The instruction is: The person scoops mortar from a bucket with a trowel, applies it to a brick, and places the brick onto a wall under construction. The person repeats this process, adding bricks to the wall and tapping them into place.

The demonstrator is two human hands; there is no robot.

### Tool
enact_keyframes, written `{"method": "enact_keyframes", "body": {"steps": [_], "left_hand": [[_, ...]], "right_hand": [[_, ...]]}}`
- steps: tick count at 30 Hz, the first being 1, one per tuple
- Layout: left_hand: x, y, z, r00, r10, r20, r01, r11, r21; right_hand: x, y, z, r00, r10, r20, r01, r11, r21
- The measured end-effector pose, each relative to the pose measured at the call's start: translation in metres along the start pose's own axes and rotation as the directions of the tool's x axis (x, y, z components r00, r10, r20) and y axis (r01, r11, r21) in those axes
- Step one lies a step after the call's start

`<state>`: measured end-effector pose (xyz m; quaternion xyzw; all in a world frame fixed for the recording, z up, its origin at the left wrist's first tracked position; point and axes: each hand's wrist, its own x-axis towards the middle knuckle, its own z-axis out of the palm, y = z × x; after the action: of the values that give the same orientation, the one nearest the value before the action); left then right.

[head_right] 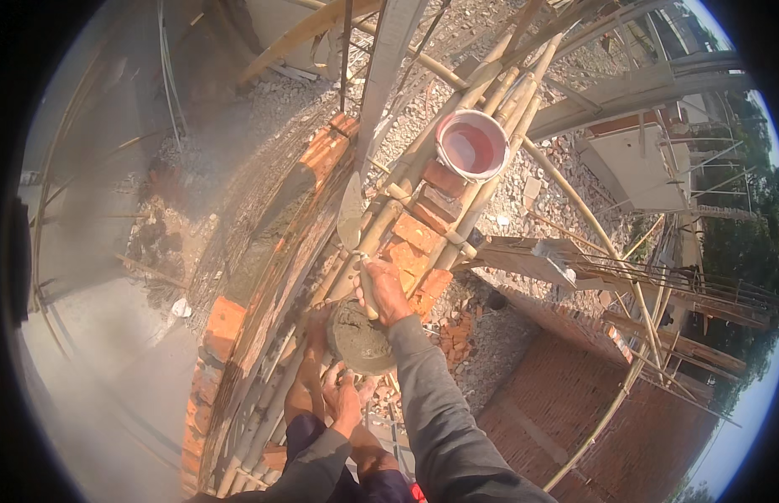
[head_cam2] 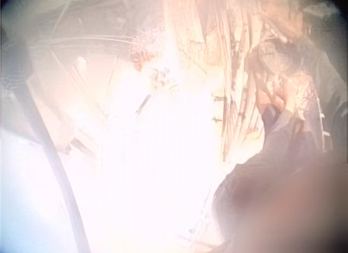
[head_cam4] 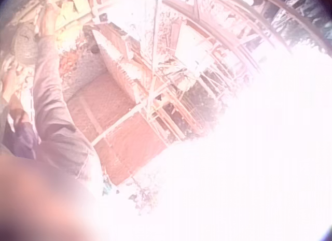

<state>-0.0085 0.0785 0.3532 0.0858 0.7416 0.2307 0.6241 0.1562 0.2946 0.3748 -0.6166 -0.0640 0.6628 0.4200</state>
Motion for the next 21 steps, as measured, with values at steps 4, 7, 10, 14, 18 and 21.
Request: {"method": "enact_keyframes", "body": {"steps": [4,7,10,14,18,21], "left_hand": [[0.004,-0.021,-0.021,0.977,0.212,0.010,-0.210,0.955,0.211],[0.000,-0.015,-0.024,0.990,0.139,-0.005,-0.132,0.951,0.279],[-0.008,-0.010,-0.022,0.961,0.263,-0.084,-0.229,0.929,0.289],[-0.018,-0.021,-0.025,0.984,0.071,-0.163,-0.080,0.995,-0.052],[-0.020,-0.030,-0.021,0.974,-0.060,-0.220,0.001,0.967,-0.256],[-0.016,-0.026,-0.014,0.925,0.338,-0.172,-0.232,0.864,0.447]], "right_hand": [[0.023,0.000,0.026,0.986,0.065,0.156,-0.077,0.994,0.072],[0.043,0.005,0.068,0.986,0.118,0.118,-0.140,0.970,0.201],[0.024,0.032,0.111,0.983,0.163,0.085,-0.178,0.960,0.216],[-0.057,0.095,0.131,0.970,0.232,0.077,-0.232,0.973,-0.017],[-0.112,0.109,0.079,0.988,-0.132,0.081,0.155,0.823,-0.546],[-0.111,0.077,0.027,0.935,-0.303,0.185,0.306,0.421,-0.854]]}}
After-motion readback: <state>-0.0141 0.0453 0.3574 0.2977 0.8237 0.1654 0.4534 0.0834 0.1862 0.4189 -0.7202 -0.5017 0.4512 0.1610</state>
